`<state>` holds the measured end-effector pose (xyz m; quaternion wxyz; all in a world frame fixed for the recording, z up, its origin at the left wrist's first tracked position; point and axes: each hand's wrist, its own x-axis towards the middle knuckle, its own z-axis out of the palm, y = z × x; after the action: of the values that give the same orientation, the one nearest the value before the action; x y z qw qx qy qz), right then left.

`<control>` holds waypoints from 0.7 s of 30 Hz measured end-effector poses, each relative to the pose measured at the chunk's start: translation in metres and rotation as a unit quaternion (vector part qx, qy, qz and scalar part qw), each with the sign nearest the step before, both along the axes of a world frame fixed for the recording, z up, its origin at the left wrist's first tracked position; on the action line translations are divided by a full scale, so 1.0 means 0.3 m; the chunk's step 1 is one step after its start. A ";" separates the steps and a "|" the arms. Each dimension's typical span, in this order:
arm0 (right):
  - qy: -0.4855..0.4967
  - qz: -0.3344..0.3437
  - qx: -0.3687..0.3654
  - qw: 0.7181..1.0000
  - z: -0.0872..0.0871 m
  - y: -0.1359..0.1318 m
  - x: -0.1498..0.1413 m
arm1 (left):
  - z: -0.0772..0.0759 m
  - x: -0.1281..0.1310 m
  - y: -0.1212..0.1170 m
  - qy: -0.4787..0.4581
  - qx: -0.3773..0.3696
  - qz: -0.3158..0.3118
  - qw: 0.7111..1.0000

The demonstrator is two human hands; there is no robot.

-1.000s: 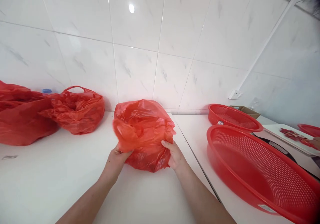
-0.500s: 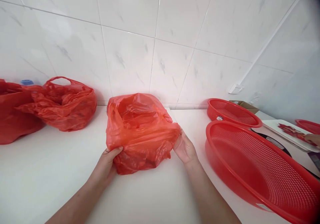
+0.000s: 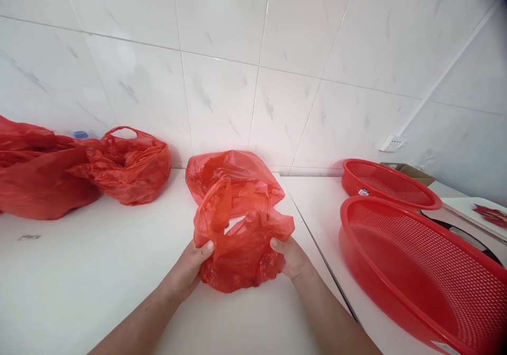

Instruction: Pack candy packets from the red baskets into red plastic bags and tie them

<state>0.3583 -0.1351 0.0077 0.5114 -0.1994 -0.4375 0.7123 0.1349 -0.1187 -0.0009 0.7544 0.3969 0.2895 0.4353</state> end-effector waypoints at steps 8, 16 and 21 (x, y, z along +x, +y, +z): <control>0.112 -0.074 -0.101 0.986 -0.018 0.008 -0.017 | 0.025 0.044 -0.014 -0.007 -0.153 0.096 0.984; 0.100 -0.024 -0.068 0.992 -0.028 -0.001 -0.026 | 0.001 0.022 0.007 -0.026 -0.183 0.115 0.976; 0.101 -0.013 -0.128 0.986 -0.043 0.011 -0.008 | 0.001 0.014 0.015 -0.032 -0.189 0.125 0.974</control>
<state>0.3558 -0.1319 -0.0052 0.5326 -0.1955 -0.2860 0.7722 0.1393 -0.1143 -0.0005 0.7641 0.1941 0.3898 0.4759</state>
